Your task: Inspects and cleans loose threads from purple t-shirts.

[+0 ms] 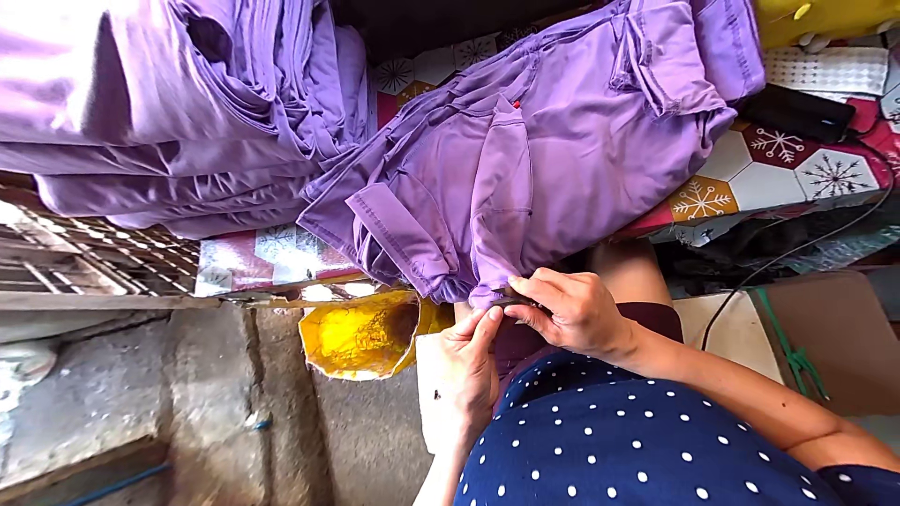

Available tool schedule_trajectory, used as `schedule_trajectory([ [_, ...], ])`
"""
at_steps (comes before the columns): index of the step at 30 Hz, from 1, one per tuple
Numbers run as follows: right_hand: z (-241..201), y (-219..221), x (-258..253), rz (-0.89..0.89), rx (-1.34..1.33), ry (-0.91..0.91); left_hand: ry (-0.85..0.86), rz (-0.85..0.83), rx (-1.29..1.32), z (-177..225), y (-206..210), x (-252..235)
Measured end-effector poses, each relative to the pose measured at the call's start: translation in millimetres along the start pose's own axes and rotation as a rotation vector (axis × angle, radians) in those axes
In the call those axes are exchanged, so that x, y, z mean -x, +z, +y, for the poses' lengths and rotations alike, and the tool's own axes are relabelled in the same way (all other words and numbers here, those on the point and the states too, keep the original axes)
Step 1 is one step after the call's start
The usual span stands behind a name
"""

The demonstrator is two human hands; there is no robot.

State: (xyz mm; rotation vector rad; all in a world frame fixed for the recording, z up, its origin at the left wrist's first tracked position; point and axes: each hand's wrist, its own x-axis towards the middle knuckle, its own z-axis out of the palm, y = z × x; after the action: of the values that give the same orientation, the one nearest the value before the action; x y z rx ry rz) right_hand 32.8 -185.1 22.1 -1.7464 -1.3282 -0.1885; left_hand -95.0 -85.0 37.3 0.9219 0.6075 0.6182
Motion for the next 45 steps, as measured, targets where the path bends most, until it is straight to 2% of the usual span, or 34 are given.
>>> schedule_trajectory([
  [6, -0.4, -0.1, 4.5, 0.036, 0.036, 0.016, 0.011, 0.004, -0.044, -4.6, 2.6, -1.3],
  [12, 9.1, 0.9, 11.3, 0.081, -0.252, 0.228, -0.096, 0.110, 0.168, -1.2, 14.3, -3.5],
  [16, 11.0, 2.9, 18.9, -0.009, -0.331, 0.222, -0.073, 0.104, 0.173, 0.6, 15.2, -3.9],
  [28, 14.0, -2.0, 9.7, -0.023, -0.263, 0.164, 0.029, 0.073, 0.032, -2.9, 12.6, -3.4],
  [33, 15.0, -1.1, 10.7, 0.052, -0.293, 0.186, -0.001, 0.079, 0.070, -6.6, 13.1, -4.3],
  [38, 18.8, 14.1, 21.0, 0.025, -0.234, 0.240, -0.031, 0.184, 0.147, -17.2, 19.6, -8.7],
  [45, 19.4, 13.0, 28.3, 0.090, -0.247, 0.274, 0.038, 0.231, 0.053, -23.8, 21.5, -10.8],
])
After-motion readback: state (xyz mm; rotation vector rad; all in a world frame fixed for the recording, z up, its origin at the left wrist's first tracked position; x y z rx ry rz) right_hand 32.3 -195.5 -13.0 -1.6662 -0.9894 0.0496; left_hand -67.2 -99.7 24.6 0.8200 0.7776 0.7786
